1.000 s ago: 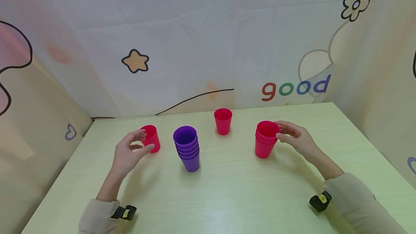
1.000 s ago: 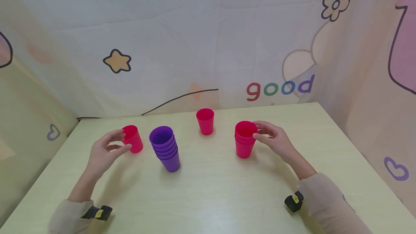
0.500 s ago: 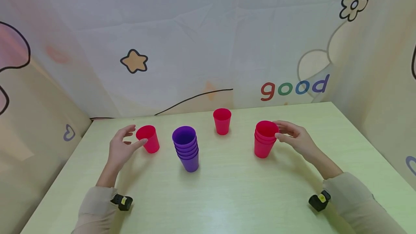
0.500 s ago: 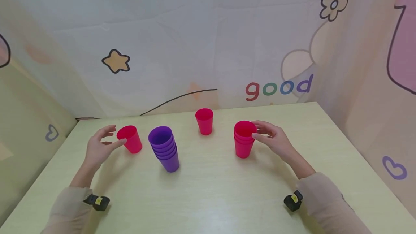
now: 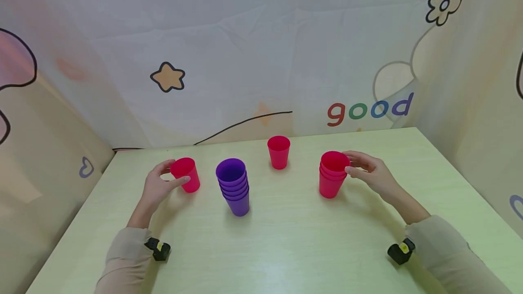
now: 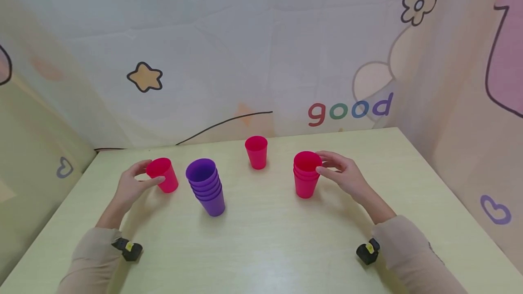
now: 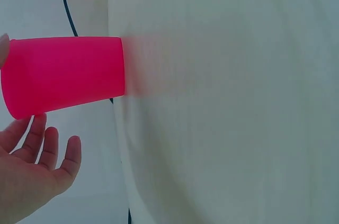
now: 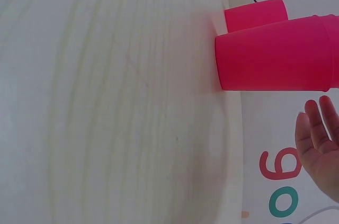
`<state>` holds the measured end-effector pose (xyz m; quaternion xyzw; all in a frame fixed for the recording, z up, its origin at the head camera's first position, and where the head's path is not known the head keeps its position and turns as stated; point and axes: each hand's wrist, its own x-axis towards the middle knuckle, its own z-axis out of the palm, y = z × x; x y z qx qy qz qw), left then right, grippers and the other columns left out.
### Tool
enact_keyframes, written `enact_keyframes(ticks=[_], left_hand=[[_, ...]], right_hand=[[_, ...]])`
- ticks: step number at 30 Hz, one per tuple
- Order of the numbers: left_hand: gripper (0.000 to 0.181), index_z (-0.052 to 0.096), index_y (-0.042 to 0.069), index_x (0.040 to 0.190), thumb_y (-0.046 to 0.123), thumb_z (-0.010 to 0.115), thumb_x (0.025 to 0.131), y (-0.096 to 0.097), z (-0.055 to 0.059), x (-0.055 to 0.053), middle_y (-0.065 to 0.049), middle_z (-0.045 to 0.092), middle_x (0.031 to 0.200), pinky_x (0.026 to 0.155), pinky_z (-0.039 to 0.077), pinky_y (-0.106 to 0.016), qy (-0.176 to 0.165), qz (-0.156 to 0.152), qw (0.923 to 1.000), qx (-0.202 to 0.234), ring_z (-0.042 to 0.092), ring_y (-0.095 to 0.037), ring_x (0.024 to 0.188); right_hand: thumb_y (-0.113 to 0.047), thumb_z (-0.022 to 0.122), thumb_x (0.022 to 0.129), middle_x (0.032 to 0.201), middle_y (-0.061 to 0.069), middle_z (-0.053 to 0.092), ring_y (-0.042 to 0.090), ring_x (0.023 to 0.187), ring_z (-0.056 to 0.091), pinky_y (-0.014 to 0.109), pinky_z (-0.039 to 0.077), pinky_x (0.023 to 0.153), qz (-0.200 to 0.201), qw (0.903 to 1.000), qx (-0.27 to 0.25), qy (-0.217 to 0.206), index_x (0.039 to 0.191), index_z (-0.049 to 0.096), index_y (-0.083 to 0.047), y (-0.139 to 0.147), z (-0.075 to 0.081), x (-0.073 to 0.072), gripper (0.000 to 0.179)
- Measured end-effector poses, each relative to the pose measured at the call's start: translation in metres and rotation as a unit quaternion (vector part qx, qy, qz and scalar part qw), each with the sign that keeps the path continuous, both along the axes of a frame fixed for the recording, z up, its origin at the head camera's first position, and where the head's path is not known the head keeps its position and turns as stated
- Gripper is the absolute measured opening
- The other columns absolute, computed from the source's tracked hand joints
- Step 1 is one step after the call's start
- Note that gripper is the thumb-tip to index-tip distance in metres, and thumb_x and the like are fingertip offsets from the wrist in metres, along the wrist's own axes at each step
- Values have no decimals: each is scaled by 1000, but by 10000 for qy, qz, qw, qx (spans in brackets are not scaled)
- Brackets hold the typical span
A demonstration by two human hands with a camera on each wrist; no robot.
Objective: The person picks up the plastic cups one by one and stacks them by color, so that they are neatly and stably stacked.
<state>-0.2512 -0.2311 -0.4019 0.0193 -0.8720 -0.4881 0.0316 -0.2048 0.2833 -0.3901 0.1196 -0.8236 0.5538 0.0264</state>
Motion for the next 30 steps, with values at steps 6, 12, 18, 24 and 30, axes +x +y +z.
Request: enact_keyframes(ticks=[6, 12, 18, 24, 30], left_hand=[[72, 35, 5, 136, 28, 72, 78, 4, 0, -1, -17, 40, 131, 90, 39, -43, 90, 53, 9999, 46, 36, -34, 120], [70, 36, 5, 135, 30, 71, 79, 6, 2, -1, -16, 42, 130, 91, 38, -41, 231, 70, 9997, -9, 37, -32, 119], [68, 40, 4, 132, 34, 70, 79, 8, 8, 4, -16, 44, 126, 89, 39, -40, 538, -3, 9985, -19, 38, -32, 115], [63, 46, 8, 129, 36, 70, 78, 3, 4, 1, -11, 49, 119, 80, 41, -31, 997, -61, 9950, 3, 41, -28, 108], [59, 45, 4, 128, 27, 70, 79, 13, 29, 14, -13, 49, 119, 81, 39, -33, 1110, -39, 9938, -29, 42, -26, 107]], right_hand=[[-21, 58, 89, 125, 15, 48, 11, 102, 53, 36, 49, 81, -18, 10000, 4, -47, 134, 41, -3, 0, 0, 0, 51], [-22, 59, 89, 126, 18, 47, 12, 102, 53, 37, 49, 81, -33, 10000, 5, -80, 134, 40, -3, -1, 1, 0, 52], [-21, 59, 89, 124, 15, 49, 12, 101, 53, 34, 50, 80, -40, 10000, -11, -55, 133, 41, -3, -1, 1, 0, 51], [-22, 59, 89, 124, 15, 48, 13, 102, 53, 34, 50, 80, -17, 10000, -5, -26, 134, 41, -3, -1, 1, 0, 51], [-21, 58, 89, 126, 17, 48, 14, 103, 53, 36, 50, 80, 11, 10000, -25, 14, 134, 40, -3, 0, -1, 0, 51]])
